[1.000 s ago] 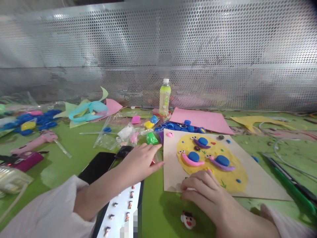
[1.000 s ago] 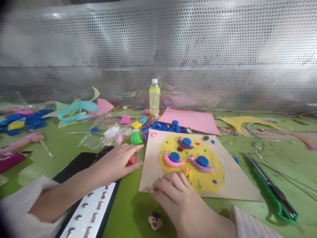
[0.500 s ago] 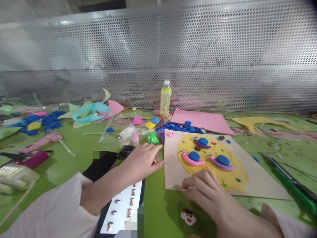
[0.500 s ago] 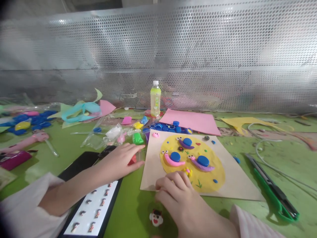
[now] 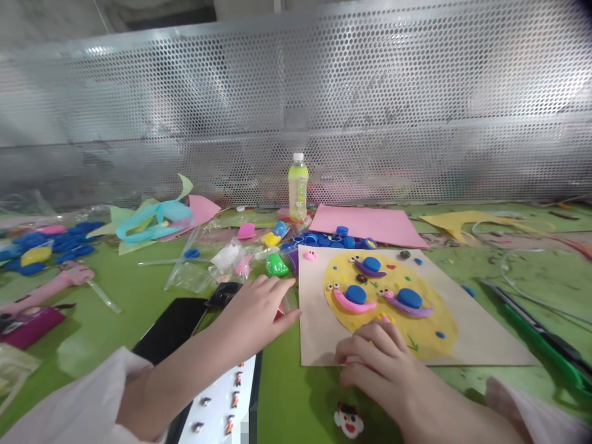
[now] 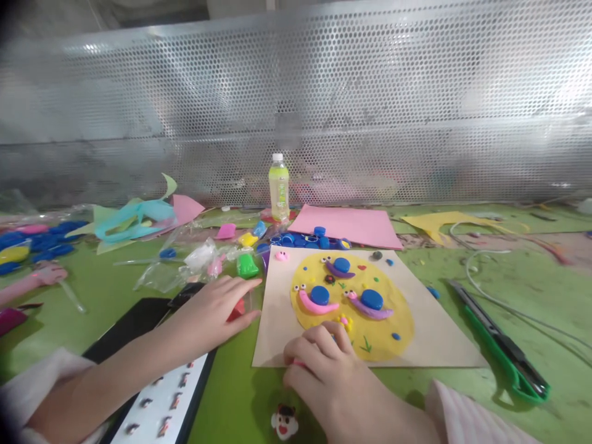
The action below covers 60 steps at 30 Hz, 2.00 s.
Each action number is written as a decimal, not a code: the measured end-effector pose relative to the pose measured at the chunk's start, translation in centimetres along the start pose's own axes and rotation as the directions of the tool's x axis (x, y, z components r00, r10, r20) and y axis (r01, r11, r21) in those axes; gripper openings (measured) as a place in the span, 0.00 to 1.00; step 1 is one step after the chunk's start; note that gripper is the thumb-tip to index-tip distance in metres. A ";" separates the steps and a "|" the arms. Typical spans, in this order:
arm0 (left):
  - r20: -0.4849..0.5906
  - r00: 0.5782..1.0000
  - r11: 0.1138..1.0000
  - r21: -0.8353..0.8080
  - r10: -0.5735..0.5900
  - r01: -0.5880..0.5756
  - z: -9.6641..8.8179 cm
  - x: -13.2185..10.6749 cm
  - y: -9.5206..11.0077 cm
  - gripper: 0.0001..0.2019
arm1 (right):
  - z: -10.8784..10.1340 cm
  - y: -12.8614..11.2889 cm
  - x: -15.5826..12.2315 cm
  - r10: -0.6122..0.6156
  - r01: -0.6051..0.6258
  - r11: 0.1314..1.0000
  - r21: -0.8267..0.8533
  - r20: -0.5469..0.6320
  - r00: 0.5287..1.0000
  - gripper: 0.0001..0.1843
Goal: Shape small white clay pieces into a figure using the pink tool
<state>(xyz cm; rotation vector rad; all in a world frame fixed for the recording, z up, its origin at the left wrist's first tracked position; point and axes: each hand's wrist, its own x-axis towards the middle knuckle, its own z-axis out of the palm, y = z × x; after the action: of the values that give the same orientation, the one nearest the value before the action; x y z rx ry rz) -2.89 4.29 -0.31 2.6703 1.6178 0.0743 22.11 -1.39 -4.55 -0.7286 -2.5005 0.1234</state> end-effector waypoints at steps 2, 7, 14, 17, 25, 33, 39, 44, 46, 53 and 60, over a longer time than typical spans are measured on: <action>-0.002 1.000 1.000 0.002 -0.002 0.002 0.0 0.1 0.0 0.28 | 1.0 0.5 -0.1 -0.048 0.048 0.999 -0.003 -0.071 0.996 0.17; -0.017 1.000 1.000 -0.003 0.009 -0.009 0.1 0.3 0.0 0.28 | 2.3 1.1 -0.5 -0.060 0.057 0.998 -0.037 -0.089 0.994 0.13; -0.033 0.999 1.000 0.007 0.009 -0.009 0.4 0.1 0.1 0.28 | 2.7 1.1 -0.1 -0.115 0.108 0.993 -0.048 -0.202 0.973 0.05; -0.018 1.000 1.000 -0.007 0.004 -0.004 0.4 0.0 0.5 0.27 | 2.9 1.1 -0.1 -0.115 0.101 0.992 -0.075 -0.210 0.971 0.06; -0.002 0.997 0.984 -0.160 -0.082 0.081 -0.2 0.2 -0.7 0.26 | 2.6 0.8 -0.2 -0.115 0.110 0.993 -0.037 -0.203 0.972 0.06; 0.036 0.997 0.966 -0.248 -0.063 0.070 -1.3 0.3 -2.4 0.30 | 2.4 0.8 -0.5 -0.083 0.080 0.996 -0.027 -0.199 0.977 0.06; 0.063 0.998 0.973 -0.231 0.023 -0.008 -1.2 0.1 -2.4 0.40 | 2.4 0.7 -0.6 -0.082 0.070 0.995 -0.067 -0.195 0.977 0.12; 0.044 0.999 0.979 -0.203 -0.029 0.037 -1.1 0.4 -2.2 0.35 | 2.1 0.7 -0.7 -0.068 0.062 0.997 -0.045 -0.141 0.988 0.12; 0.040 0.998 0.978 -0.200 -0.044 0.051 -1.0 0.4 -2.0 0.33 | 2.1 0.8 -0.7 -0.062 0.060 0.998 -0.022 -0.144 0.988 0.13; 0.009 0.998 0.971 -0.231 -0.062 0.062 -0.7 0.3 -1.7 0.27 | 1.2 0.3 -0.3 -0.032 0.037 0.999 0.037 -0.129 0.991 0.14; 0.003 0.998 0.961 -0.270 -0.064 0.062 -0.7 0.1 -1.3 0.25 | -0.9 -0.7 0.5 0.039 -0.034 0.996 0.083 -0.063 0.997 0.07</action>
<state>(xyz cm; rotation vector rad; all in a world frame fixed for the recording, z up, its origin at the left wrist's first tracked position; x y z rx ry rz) -4.06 4.95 0.31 2.4154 1.5646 0.2809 21.88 -1.80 -3.37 -0.7334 -2.4065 0.2111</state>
